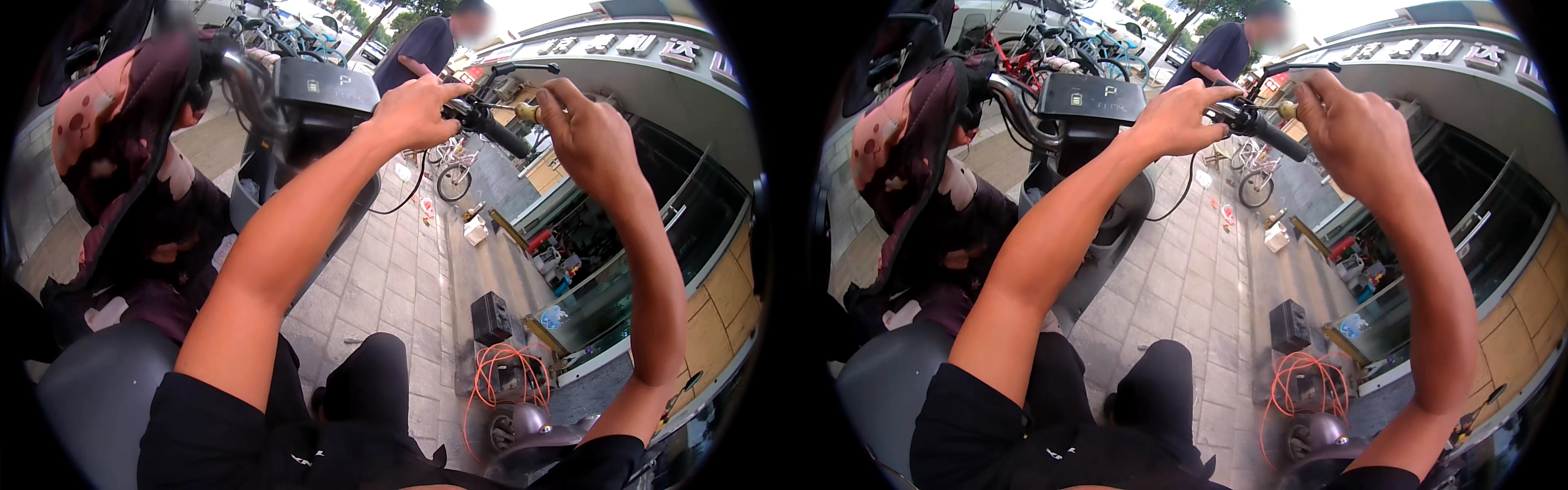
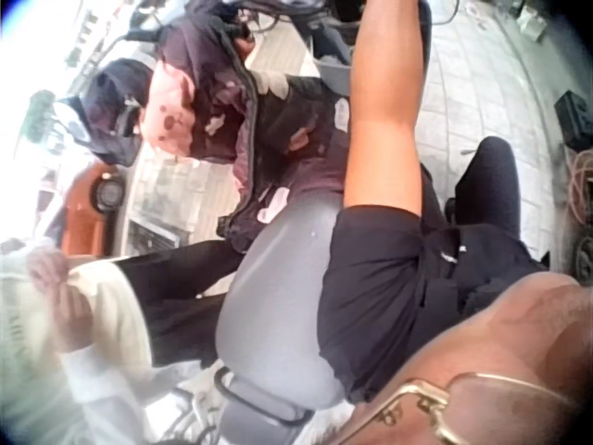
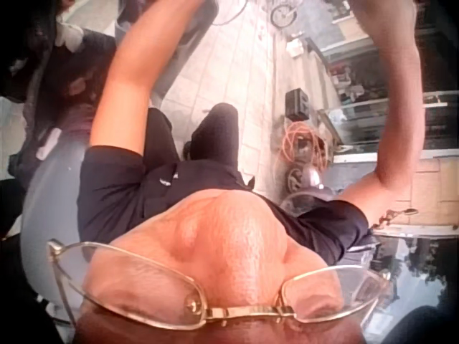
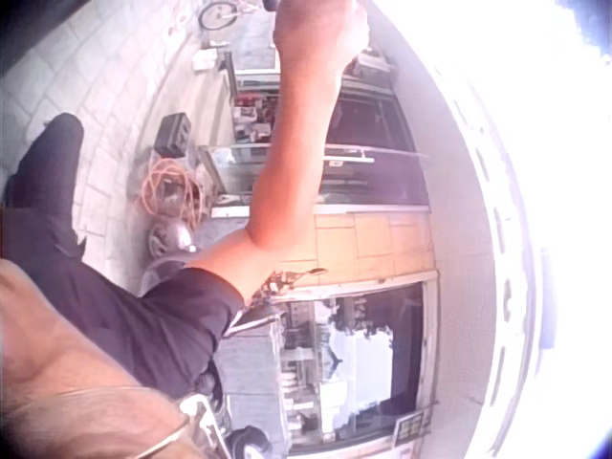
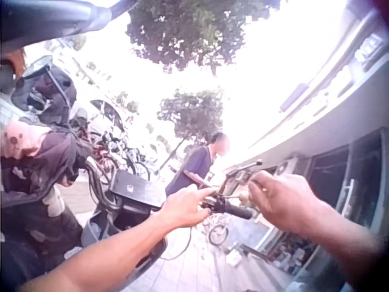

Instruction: The person uses a screwdriver to loosen and tighten screws on the scooter's handlebar assembly. They remove a small black component, inspect it, and reattach it to the handlebar while standing on a sidewalk.

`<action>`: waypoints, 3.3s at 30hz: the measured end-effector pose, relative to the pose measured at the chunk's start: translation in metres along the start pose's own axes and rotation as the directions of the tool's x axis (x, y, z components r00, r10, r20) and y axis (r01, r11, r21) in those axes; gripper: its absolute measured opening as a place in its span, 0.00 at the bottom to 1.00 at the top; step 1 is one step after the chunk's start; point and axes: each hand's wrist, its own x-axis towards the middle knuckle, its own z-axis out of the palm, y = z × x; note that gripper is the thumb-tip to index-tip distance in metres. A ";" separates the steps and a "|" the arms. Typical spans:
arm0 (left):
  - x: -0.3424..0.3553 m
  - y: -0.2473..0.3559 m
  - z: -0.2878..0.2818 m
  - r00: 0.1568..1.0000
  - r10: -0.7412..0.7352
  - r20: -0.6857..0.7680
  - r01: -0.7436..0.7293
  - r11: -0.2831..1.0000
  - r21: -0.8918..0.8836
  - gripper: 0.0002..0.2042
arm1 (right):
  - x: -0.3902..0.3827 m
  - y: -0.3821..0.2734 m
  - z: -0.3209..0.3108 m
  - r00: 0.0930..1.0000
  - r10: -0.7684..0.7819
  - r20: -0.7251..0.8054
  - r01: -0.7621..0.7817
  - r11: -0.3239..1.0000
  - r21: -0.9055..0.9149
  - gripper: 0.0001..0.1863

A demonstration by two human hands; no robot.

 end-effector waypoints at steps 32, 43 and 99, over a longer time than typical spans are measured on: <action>0.004 -0.007 0.008 0.999 0.014 -0.032 -0.013 0.999 0.030 0.33 | -0.022 0.009 0.024 0.987 -0.012 -0.163 0.096 0.848 0.521 0.16; 0.004 -0.005 0.008 1.000 -0.012 -0.019 0.012 1.000 0.012 0.32 | -0.054 0.018 0.025 0.964 0.189 -0.186 -0.035 0.786 0.617 0.18; 0.005 -0.001 0.003 1.000 -0.008 0.010 0.008 1.000 0.027 0.32 | -0.037 -0.016 0.036 0.949 -0.134 -0.286 0.204 0.952 0.230 0.21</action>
